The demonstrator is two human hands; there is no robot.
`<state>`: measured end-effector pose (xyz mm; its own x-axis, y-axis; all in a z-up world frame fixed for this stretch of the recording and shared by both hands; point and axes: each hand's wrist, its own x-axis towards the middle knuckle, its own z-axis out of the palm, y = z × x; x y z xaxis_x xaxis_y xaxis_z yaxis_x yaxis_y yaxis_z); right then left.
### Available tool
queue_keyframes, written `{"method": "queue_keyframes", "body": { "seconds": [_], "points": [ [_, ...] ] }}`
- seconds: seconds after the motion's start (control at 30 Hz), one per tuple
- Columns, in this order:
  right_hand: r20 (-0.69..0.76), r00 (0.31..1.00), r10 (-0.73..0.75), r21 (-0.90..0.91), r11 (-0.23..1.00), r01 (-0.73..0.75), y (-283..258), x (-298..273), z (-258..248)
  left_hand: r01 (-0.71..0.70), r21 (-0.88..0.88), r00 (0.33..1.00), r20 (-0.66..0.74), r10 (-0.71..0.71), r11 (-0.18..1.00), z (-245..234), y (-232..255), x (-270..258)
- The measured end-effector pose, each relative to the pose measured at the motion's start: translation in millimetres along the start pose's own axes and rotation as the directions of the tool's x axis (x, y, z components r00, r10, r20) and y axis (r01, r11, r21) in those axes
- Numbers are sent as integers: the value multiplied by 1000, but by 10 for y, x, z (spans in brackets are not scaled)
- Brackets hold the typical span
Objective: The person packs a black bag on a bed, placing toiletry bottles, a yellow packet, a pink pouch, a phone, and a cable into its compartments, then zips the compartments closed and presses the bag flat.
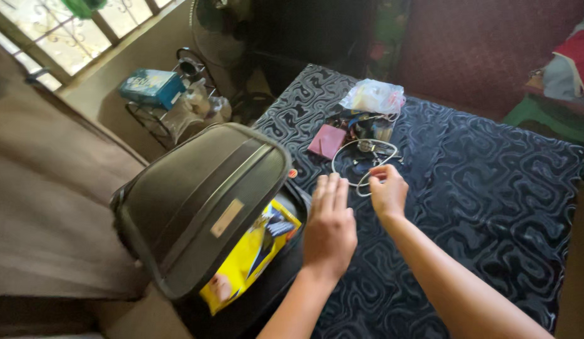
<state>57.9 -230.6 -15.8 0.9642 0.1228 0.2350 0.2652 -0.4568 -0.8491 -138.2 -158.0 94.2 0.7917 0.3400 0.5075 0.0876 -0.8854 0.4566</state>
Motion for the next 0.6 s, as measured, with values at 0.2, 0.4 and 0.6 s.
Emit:
{"method": "queue_keyframes", "body": {
  "seconds": [0.2,0.4,0.6],
  "points": [
    [32,989,145,-161,977,-138,1056,702,87,191,77,951,233,-204,979,1120,-251,665],
    [158,977,144,-267,959,-98,1645,1007,285,771,35,566,420,-709,636,2102,-722,1082],
    [255,954,156,-219,971,-101,1698,923,418,843,-36,524,285,-803,537,2806,-1207,1160]
  ]
}}
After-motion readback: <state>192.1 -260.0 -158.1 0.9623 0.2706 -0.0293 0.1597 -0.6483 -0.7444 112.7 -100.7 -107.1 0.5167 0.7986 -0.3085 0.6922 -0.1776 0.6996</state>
